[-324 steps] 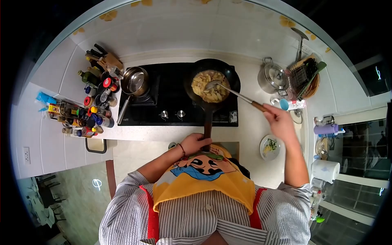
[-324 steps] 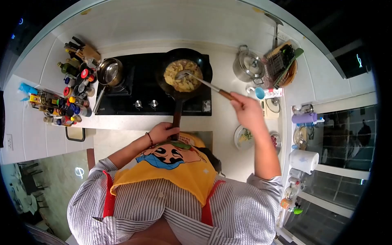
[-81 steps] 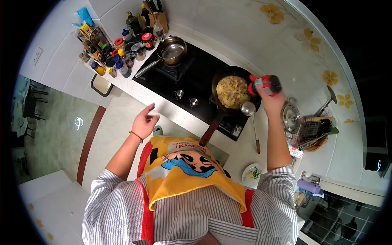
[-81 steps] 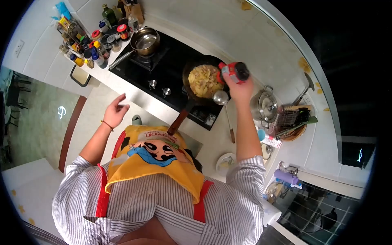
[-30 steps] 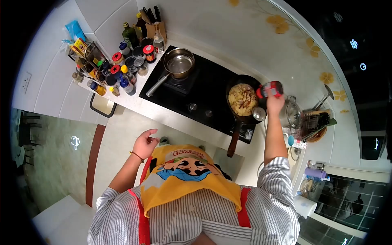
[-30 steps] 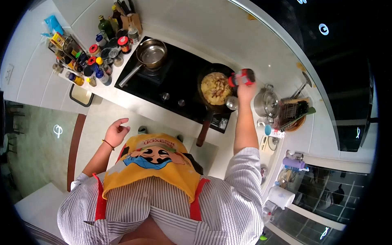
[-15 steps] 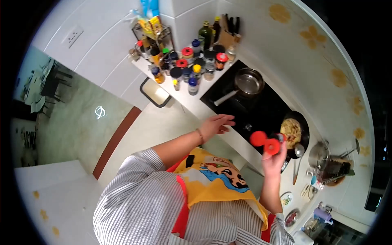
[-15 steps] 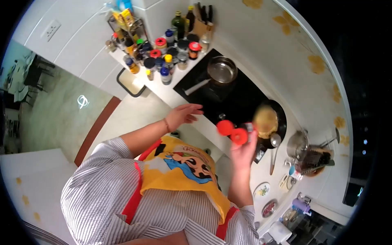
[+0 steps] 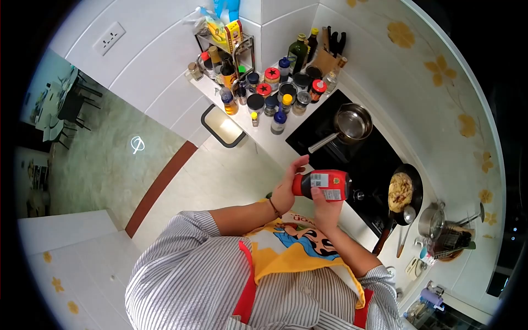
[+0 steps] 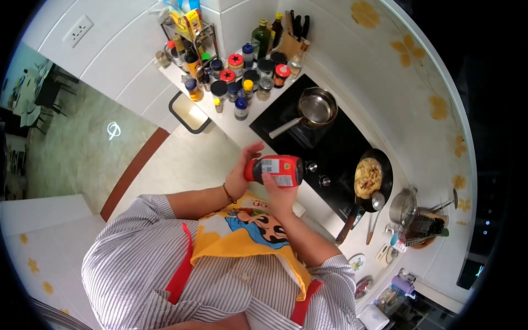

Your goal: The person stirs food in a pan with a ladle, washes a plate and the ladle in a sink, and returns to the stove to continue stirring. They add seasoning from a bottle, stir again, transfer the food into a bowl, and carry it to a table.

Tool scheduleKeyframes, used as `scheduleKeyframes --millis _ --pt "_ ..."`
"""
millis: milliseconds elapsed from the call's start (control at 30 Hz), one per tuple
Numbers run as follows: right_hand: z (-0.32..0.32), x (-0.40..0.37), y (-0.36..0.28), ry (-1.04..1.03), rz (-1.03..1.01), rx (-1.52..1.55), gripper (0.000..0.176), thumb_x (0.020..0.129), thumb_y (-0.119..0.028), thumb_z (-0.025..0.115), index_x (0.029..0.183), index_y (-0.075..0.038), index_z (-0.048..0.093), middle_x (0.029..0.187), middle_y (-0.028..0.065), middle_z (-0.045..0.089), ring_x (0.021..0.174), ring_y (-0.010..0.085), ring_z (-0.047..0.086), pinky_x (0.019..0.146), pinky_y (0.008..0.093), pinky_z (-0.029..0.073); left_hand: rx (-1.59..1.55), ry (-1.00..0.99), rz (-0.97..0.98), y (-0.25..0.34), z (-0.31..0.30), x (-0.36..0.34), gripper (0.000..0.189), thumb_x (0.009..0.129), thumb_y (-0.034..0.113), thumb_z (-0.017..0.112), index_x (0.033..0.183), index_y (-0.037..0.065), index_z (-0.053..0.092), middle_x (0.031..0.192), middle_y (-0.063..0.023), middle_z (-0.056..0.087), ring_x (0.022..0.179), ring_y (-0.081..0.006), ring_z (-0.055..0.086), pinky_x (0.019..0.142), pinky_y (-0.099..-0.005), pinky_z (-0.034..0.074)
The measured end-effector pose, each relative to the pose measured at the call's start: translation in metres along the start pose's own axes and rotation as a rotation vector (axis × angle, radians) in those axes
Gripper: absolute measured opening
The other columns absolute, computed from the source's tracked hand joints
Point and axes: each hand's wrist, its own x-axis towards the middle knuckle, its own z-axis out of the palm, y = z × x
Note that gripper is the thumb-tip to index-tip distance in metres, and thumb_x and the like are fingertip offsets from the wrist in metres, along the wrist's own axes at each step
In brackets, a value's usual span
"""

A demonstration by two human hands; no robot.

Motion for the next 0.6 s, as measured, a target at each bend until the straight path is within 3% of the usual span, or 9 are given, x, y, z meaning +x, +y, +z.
scheduleKeyframes --millis 100,167,200,267,367,433,500,533,600 --pt "0.016 0.012 0.006 -0.035 0.062 0.108 0.032 0.095 -0.005 0.071 0.125 -0.003 0.059 0.114 0.0062 0.069 0.106 0.016 0.066 0.095 0.0312 0.053 -0.19 0.035 -0.004 0.005 -0.02 0.001 0.055 0.113 0.044 0.028 0.153 0.009 0.04 0.148 -0.0131 0.048 0.134 -0.0244 0.045 0.118 -0.0372 0.035" --pt "0.02 0.031 0.008 -0.043 0.173 0.159 0.035 0.094 -0.007 0.072 0.127 -0.003 0.059 0.117 0.007 0.069 0.107 0.0156 0.066 0.094 0.0311 0.053 0.202 -0.168 0.106 0.024 -0.043 0.013 0.062 0.106 0.044 0.055 0.153 0.008 0.038 0.147 -0.0164 0.05 0.132 -0.0273 0.051 0.114 -0.0389 0.041" --pt "0.024 0.038 0.003 -0.124 0.157 0.077 0.037 0.094 -0.008 0.073 0.128 -0.003 0.059 0.118 0.0077 0.069 0.107 0.0158 0.067 0.095 0.0314 0.053 0.2 -0.165 0.103 0.04 -0.054 0.017 0.062 0.106 0.044 0.055 0.153 0.008 0.038 0.147 -0.0164 0.05 0.132 -0.0273 0.051 0.114 -0.0389 0.041" --pt "0.031 0.041 0.011 -0.225 0.156 -0.076 0.048 0.091 -0.017 0.077 0.132 -0.003 0.058 0.121 0.0099 0.07 0.11 0.0194 0.068 0.096 0.0336 0.053 0.736 -0.406 0.136 0.093 -0.062 0.022 0.082 0.087 0.039 0.081 0.151 0.008 0.041 0.14 -0.018 0.058 0.126 -0.0285 0.06 0.106 -0.0415 0.048" --pt "0.042 0.029 0.021 -0.475 0.094 -0.346 0.074 0.085 -0.034 0.083 0.144 -0.002 0.051 0.136 0.0197 0.062 0.126 0.0291 0.06 0.108 0.039 0.046 1.035 -0.422 0.046 0.09 -0.087 0.02 0.092 0.072 0.036 0.093 0.147 0.009 0.047 0.131 -0.0172 0.066 0.117 -0.0293 0.067 0.099 -0.0425 0.052" --pt "0.033 0.027 -0.015 -0.613 0.196 -0.498 0.079 0.087 -0.036 0.081 0.149 -0.004 0.046 0.144 0.0201 0.056 0.13 0.0292 0.057 0.11 0.0374 0.043 1.016 -0.414 0.034 0.069 -0.113 0.014 0.077 0.074 0.029 0.092 0.137 0.01 0.053 0.124 -0.0129 0.069 0.111 -0.0256 0.069 0.097 -0.0387 0.053" --pt "0.006 0.03 -0.024 -0.912 0.433 -0.617 0.077 0.093 -0.038 0.074 0.156 -0.008 0.041 0.154 0.019 0.047 0.134 0.0286 0.053 0.113 0.0346 0.041 0.929 -0.068 -0.104 0.05 -0.145 0.015 0.066 0.076 0.022 0.092 0.129 0.008 0.055 0.117 -0.0106 0.07 0.105 -0.0212 0.07 0.093 -0.0355 0.055" --pt "-0.018 0.033 -0.019 -1.071 0.558 -0.58 0.072 0.098 -0.037 0.068 0.158 -0.011 0.04 0.157 0.0176 0.045 0.133 0.028 0.054 0.113 0.0333 0.04 0.861 0.096 -0.038 0.036 -0.166 0.023 0.061 0.077 0.023 0.091 0.125 0.008 0.057 0.114 -0.0096 0.07 0.104 -0.0196 0.069 0.092 -0.0351 0.054" --pt "-0.075 0.006 0.009 -1.119 0.494 -0.307 0.053 0.106 -0.028 0.055 0.156 -0.014 0.045 0.151 0.0154 0.052 0.127 0.0239 0.058 0.11 0.032 0.044 0.704 0.355 0.15 -0.009 -0.225 0.056 0.051 0.08 0.02 0.088 0.12 0.007 0.059 0.109 -0.0077 0.069 0.101 -0.018 0.068 0.091 -0.0349 0.054"
